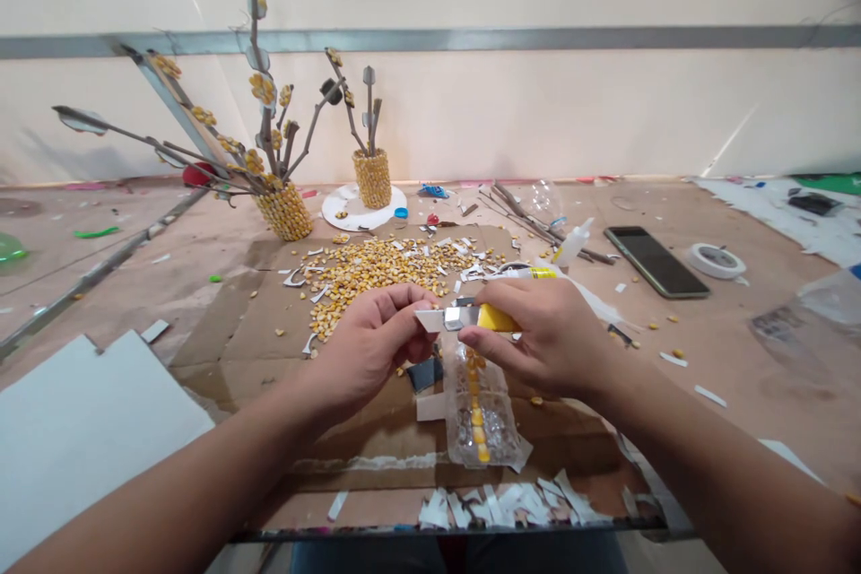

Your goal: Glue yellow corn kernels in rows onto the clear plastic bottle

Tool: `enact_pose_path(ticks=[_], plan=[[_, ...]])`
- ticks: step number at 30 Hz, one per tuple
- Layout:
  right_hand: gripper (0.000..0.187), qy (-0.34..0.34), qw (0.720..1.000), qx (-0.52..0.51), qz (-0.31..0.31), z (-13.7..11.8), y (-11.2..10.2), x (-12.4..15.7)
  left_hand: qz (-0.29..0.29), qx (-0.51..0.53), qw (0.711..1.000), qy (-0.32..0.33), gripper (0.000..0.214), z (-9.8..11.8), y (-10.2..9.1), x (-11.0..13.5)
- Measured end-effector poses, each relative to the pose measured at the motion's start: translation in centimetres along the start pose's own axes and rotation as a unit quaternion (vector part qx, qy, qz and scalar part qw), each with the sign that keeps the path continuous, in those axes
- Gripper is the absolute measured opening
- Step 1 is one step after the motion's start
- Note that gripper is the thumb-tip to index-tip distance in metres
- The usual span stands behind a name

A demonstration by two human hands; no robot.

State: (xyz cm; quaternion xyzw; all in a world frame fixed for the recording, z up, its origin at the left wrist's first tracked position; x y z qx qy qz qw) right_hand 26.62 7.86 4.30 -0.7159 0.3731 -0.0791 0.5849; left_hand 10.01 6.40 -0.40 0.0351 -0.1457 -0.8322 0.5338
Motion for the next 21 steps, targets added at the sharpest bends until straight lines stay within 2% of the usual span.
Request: enact_pose_path(ticks=[4,6,8,10,12,15,18,20,21], plan=[[0.052,-0.01,1.0,-0.007,0.005,-0.7,0.2,0.0,0.002,-0.012,0.999,0.034,0.036,0.3,-0.2,0.2],[0.052,0.014,1.0,-0.009,0.009,-0.3,0.2,0.0,-0.002,-0.008,0.998,0.055,0.037,0.6,-0.2,0.4],[0.053,0.096,0.995,-0.003,0.033,1.4,-0.3,0.0,-0.014,0.008,0.997,0.072,0.036,0.9,0.0,0.5],[0.053,0.206,0.976,-0.001,0.069,3.9,-1.1,0.3,-0.022,0.021,0.996,0.081,0.035,1.0,0.1,0.5],[0.052,0.263,0.96,-0.035,0.09,5.7,-1.5,0.6,-0.016,0.024,0.997,0.076,0.032,1.0,0.1,0.5],[0.042,0.214,0.96,-0.144,0.105,5.4,-1.4,0.4,0.0,0.022,0.998,0.051,0.034,0.5,0.0,0.2],[0.019,0.095,0.959,-0.248,0.098,2.6,-0.7,0.1,-0.009,0.011,0.999,0.029,0.038,-0.1,0.4,-0.1],[0.006,-0.005,0.958,-0.271,0.096,0.3,-0.6,0.1,-0.027,0.002,0.999,0.025,0.04,-0.3,0.9,-0.2],[0.005,-0.045,0.958,-0.265,0.097,-0.6,-0.7,0.2,-0.034,-0.001,0.999,0.022,0.04,-0.4,1.1,-0.1]])
Point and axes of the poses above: each hand's wrist, its own x-axis away from the middle knuckle, its own y-axis out of the palm, z = x × y, the point moved 7 cm from there along -x, towards the middle knuckle, and after that the axes turned 8 degrees about -z, right-handed, at the moved point
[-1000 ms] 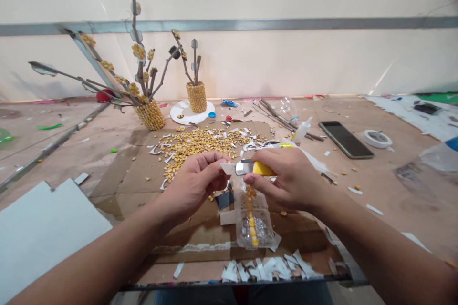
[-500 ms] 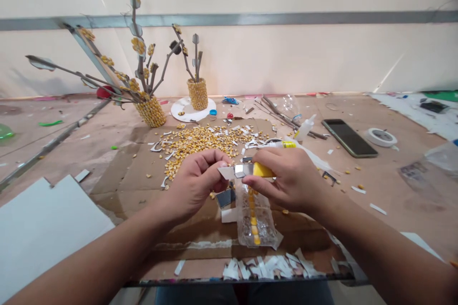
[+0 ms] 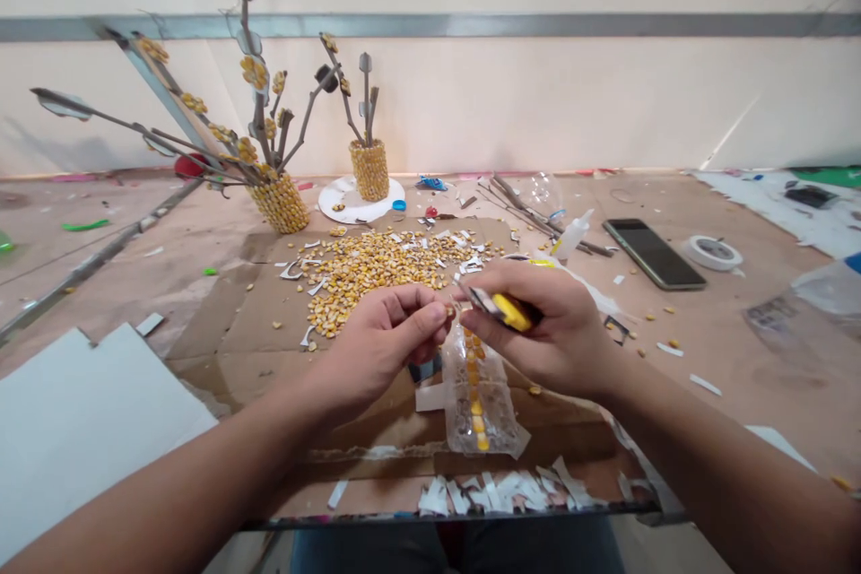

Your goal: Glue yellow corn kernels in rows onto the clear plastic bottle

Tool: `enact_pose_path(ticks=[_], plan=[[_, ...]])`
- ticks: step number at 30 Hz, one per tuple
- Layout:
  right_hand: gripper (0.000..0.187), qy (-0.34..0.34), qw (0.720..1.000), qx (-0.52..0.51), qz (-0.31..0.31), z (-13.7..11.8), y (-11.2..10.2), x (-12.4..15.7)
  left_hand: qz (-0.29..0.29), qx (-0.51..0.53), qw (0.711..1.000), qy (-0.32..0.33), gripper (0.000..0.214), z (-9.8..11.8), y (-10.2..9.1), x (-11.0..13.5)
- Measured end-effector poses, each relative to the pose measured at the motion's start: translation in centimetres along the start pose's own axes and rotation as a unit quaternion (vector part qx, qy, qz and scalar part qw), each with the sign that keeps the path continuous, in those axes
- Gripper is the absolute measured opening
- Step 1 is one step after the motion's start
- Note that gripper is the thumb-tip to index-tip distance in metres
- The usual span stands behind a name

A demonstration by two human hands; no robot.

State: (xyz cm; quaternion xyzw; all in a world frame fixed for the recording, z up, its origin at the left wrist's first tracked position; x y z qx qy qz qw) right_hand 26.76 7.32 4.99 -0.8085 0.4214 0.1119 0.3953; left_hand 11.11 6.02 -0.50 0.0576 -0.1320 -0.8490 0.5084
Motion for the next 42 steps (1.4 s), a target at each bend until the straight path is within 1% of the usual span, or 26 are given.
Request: enact_pose_path(ticks=[2,5,7,10,12,14,16,17,19,21,22,23,25,29,34,39,42], plan=[[0.015,-0.051,0.998,0.028,-0.019,-0.9,0.4,0.2,-0.001,-0.002,1.0,-0.018,0.035,-0.3,0.2,0.1],[0.027,-0.071,0.994,0.072,-0.043,-1.0,0.6,0.3,0.001,0.003,0.999,-0.048,0.03,-0.7,0.3,0.2],[0.029,-0.077,0.992,0.078,-0.056,-0.9,0.7,0.4,-0.005,0.003,0.998,-0.056,0.029,-0.8,0.3,0.3],[0.022,-0.078,0.991,0.085,-0.069,-1.0,0.7,0.4,-0.017,-0.011,0.998,-0.063,0.027,-0.8,0.3,0.3],[0.013,-0.051,0.992,0.075,-0.086,-0.9,0.4,0.2,-0.031,-0.033,0.997,-0.056,0.025,-0.7,0.4,0.2],[0.004,0.01,0.99,0.057,-0.128,-0.4,-0.2,0.0,-0.022,-0.072,0.997,-0.035,0.025,-0.3,0.1,0.2],[0.016,0.082,0.976,0.048,-0.194,0.4,-0.7,0.1,0.007,-0.121,0.993,-0.016,0.024,0.0,-0.6,0.3],[0.021,0.114,0.966,0.039,-0.23,0.7,-0.8,0.3,0.02,-0.148,0.989,-0.015,0.028,0.0,-1.0,0.3],[0.022,0.151,0.945,0.016,-0.29,1.1,-0.9,0.7,0.021,-0.199,0.979,-0.033,0.048,-0.2,-1.4,0.4],[0.021,0.164,0.93,0.003,-0.33,1.3,-0.7,1.0,-0.012,-0.224,0.972,-0.065,0.067,-0.8,-1.3,0.4],[0.021,0.167,0.925,0.006,-0.341,1.4,-0.6,1.1,-0.029,-0.227,0.97,-0.08,0.074,-1.1,-1.2,0.4],[0.02,0.168,0.922,0.013,-0.348,1.5,-0.3,1.2,-0.044,-0.226,0.969,-0.091,0.077,-1.3,-1.1,0.4],[0.02,0.17,0.919,0.025,-0.356,1.6,0.1,1.3,-0.064,-0.221,0.968,-0.097,0.078,-1.5,-0.9,0.2],[0.014,0.18,0.92,0.039,-0.346,1.9,0.3,1.4,-0.083,-0.227,0.968,-0.075,0.073,-1.4,-0.7,0.0],[0.018,0.181,0.921,0.062,-0.338,2.0,0.3,1.2,-0.072,-0.245,0.962,-0.094,0.073,-1.6,-1.0,0.0],[0.015,0.187,0.921,0.041,-0.339,2.1,0.5,1.2,-0.074,-0.241,0.961,-0.115,0.076,-1.9,-0.9,0.0],[0.014,0.183,0.918,0.038,-0.349,2.0,0.6,1.1,-0.077,-0.231,0.962,-0.121,0.076,-1.7,-0.7,0.0]])
Point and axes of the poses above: each hand's wrist, its own x-axis away from the middle knuckle, its own y-axis out of the palm, z = x × y, the point moved 7 cm from there along -x, towards the middle knuckle, and after that the axes turned 8 degrees about -z, right-handed, at the moved point
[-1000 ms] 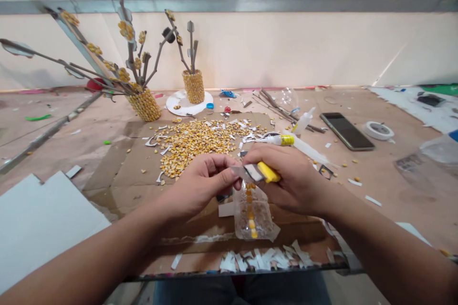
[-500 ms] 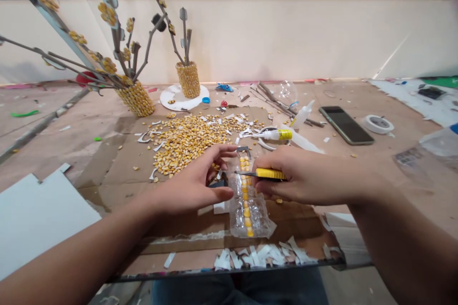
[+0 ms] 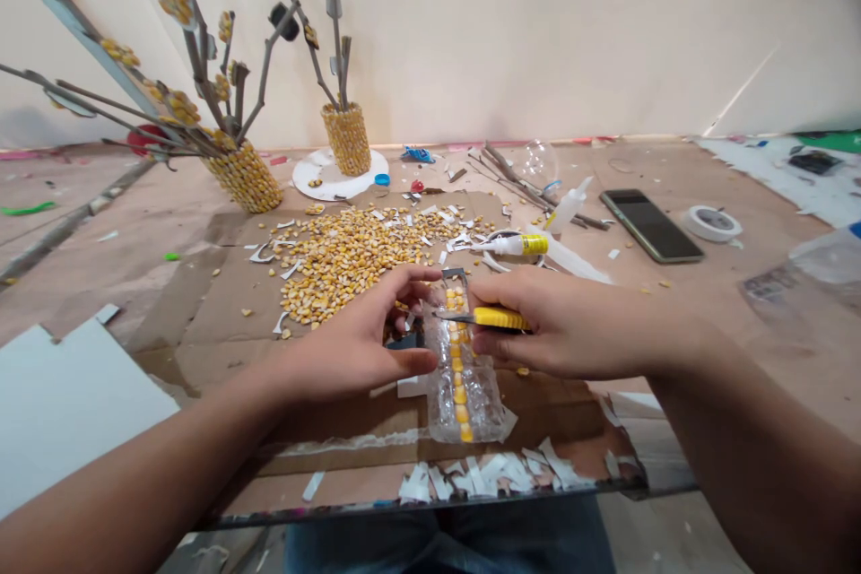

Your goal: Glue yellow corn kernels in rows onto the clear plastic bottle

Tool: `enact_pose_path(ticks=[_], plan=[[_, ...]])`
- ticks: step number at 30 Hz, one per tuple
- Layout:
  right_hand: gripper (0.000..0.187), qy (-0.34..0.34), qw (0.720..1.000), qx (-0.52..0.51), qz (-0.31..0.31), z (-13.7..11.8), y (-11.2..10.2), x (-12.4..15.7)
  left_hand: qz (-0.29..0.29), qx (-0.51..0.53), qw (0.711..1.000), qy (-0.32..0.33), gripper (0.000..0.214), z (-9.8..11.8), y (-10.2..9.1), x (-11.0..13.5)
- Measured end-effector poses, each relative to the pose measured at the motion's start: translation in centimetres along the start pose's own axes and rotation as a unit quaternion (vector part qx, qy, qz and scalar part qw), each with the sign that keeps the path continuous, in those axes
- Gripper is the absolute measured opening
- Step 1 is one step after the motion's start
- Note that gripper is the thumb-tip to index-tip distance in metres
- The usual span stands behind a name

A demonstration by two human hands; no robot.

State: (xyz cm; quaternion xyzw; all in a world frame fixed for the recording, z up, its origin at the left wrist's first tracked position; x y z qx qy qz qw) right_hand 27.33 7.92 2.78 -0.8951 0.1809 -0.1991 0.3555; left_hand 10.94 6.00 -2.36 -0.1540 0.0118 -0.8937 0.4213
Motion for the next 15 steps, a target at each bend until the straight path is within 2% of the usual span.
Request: enact_pose_path(ticks=[15], plan=[[0.017,0.001,1.0,-0.019,-0.008,-0.04,0.16,-0.21,0.011,-0.009,1.0,0.0,0.073,0.37,-0.02,0.26]])
Point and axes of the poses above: each hand's wrist, its own x-axis away from the middle knuckle, its own y-axis out of the palm, z = x × y, the point moved 7 cm from there along -x, towards the middle knuckle, and after that the axes turned 8 degrees about -z, right-handed, at the moved point
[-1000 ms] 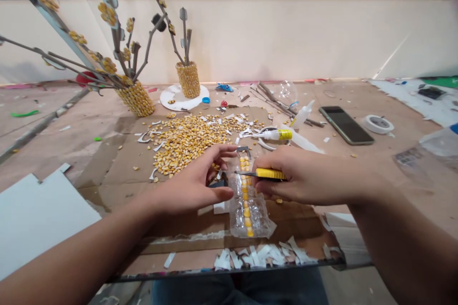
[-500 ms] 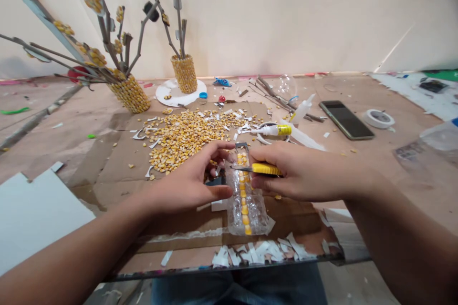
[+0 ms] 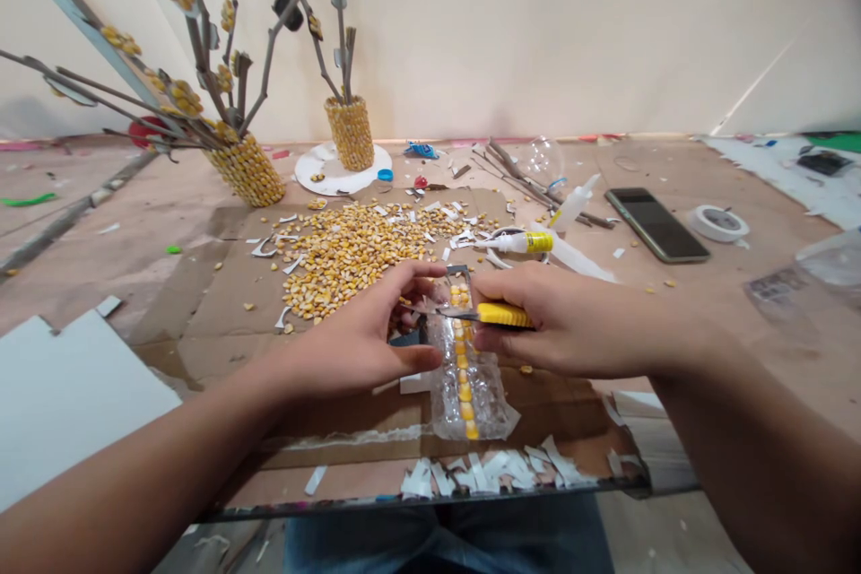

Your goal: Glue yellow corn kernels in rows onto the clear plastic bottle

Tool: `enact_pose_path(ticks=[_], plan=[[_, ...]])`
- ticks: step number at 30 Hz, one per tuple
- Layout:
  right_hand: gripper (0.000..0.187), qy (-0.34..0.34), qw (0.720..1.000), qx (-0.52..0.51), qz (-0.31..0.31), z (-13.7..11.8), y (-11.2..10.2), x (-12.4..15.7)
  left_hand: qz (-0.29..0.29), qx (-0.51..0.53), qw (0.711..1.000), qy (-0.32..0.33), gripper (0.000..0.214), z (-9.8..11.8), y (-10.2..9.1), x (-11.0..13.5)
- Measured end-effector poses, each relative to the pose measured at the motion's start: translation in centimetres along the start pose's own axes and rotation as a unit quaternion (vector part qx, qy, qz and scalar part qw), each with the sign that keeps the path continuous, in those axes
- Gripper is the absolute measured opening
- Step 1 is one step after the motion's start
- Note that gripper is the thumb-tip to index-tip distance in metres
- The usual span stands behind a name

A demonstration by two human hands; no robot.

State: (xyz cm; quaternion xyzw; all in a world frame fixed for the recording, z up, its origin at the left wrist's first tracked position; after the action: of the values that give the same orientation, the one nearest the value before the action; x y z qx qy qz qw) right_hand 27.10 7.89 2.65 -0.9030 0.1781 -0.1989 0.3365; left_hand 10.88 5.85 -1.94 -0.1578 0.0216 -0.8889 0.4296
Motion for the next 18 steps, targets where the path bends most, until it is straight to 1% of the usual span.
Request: enact_pose_path(ticks=[5,11,18], plan=[[0.018,0.003,1.0,0.003,0.004,-0.16,-0.02,-0.02,0.006,-0.01,1.0,0.0,0.072,0.08,0.0,0.15],[0.021,-0.002,1.0,0.008,0.015,-0.3,-0.05,0.0,-0.013,-0.007,1.0,0.009,0.072,0.18,0.1,0.11],[0.023,0.002,1.0,0.014,0.019,-0.27,-0.07,-0.18,-0.013,-0.021,1.0,0.017,0.071,0.4,0.08,0.07]])
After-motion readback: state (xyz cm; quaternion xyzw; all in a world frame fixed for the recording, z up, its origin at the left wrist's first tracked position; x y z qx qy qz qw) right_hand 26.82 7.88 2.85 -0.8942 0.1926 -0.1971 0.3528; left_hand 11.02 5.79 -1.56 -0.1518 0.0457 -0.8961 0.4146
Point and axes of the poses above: each hand's wrist, its own x-axis away from the middle knuckle, its own y-axis out of the palm, z = x × y, the point moved 7 cm from there along -x, towards the middle knuckle, and after that the axes turned 8 degrees about -z, right-handed, at the moved point
